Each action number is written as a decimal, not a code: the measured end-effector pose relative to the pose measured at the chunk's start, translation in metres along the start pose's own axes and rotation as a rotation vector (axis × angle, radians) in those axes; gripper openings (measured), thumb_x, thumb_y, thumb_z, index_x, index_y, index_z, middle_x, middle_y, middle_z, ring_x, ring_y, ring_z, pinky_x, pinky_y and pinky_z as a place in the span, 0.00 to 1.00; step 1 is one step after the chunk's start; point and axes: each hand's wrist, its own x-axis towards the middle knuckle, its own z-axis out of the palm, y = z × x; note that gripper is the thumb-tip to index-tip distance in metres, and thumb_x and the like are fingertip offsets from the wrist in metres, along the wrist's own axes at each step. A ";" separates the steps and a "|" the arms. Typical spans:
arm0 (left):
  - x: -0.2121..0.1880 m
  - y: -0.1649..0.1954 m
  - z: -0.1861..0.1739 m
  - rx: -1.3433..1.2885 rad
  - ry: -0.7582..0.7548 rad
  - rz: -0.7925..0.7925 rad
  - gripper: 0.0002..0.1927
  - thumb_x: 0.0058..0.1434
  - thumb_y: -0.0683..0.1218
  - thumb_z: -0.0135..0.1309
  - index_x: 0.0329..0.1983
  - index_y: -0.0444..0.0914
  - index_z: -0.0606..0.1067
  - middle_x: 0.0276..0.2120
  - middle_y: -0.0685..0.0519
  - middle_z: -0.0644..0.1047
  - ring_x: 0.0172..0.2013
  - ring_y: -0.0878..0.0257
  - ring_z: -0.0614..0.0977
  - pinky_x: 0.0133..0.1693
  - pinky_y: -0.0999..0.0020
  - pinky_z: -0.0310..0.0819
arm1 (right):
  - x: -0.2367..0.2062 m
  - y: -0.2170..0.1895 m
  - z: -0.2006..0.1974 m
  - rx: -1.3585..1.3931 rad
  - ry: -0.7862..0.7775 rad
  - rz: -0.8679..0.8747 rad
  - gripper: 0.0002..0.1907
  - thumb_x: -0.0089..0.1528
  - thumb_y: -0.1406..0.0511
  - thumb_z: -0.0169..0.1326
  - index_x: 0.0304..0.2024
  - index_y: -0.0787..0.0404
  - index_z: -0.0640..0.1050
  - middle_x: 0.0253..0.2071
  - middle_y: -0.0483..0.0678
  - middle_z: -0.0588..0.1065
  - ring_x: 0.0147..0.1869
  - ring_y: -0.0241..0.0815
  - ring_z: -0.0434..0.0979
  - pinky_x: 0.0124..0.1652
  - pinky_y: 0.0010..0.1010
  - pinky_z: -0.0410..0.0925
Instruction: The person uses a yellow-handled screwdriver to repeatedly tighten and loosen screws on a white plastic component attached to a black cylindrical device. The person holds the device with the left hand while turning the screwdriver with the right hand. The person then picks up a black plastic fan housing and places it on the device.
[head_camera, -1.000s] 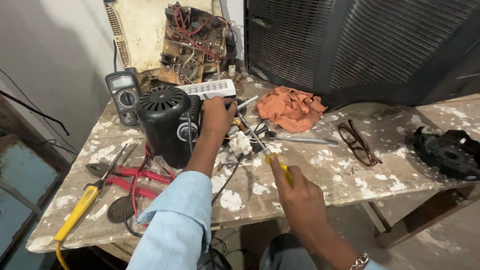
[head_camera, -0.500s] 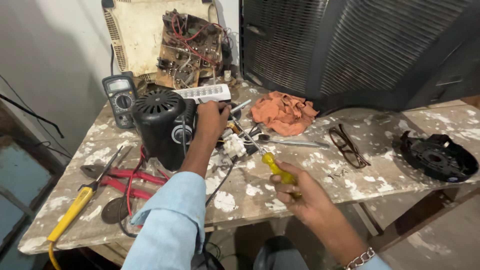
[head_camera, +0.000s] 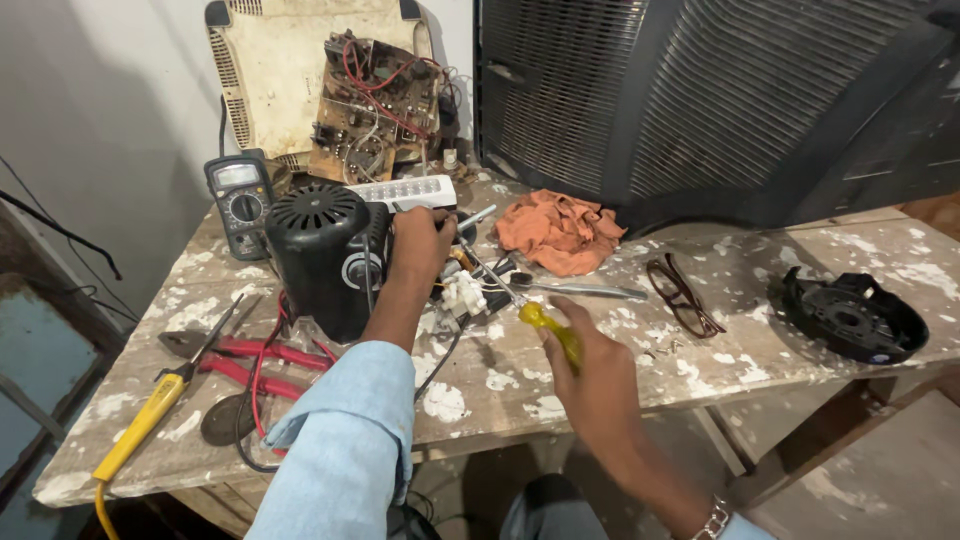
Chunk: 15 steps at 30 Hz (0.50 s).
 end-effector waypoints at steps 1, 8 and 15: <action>-0.001 0.001 -0.001 -0.006 0.005 0.002 0.13 0.59 0.48 0.62 0.41 0.34 0.84 0.30 0.35 0.81 0.31 0.44 0.85 0.39 0.56 0.80 | -0.001 -0.001 0.000 -0.084 0.077 -0.219 0.16 0.64 0.66 0.57 0.54 0.60 0.77 0.36 0.55 0.82 0.31 0.49 0.80 0.31 0.38 0.73; -0.003 0.008 -0.007 0.000 -0.010 -0.021 0.13 0.59 0.48 0.62 0.41 0.35 0.84 0.30 0.35 0.81 0.31 0.43 0.85 0.38 0.55 0.80 | -0.001 0.013 0.008 -0.590 -0.101 -0.532 0.21 0.60 0.71 0.56 0.57 0.64 0.73 0.35 0.57 0.76 0.34 0.53 0.82 0.32 0.40 0.74; -0.005 0.004 -0.007 0.045 -0.039 0.000 0.12 0.59 0.48 0.61 0.41 0.37 0.84 0.29 0.36 0.81 0.30 0.42 0.84 0.40 0.54 0.78 | 0.030 0.027 -0.001 1.085 -0.360 0.897 0.18 0.64 0.62 0.56 0.53 0.66 0.75 0.30 0.48 0.73 0.17 0.28 0.59 0.20 0.18 0.56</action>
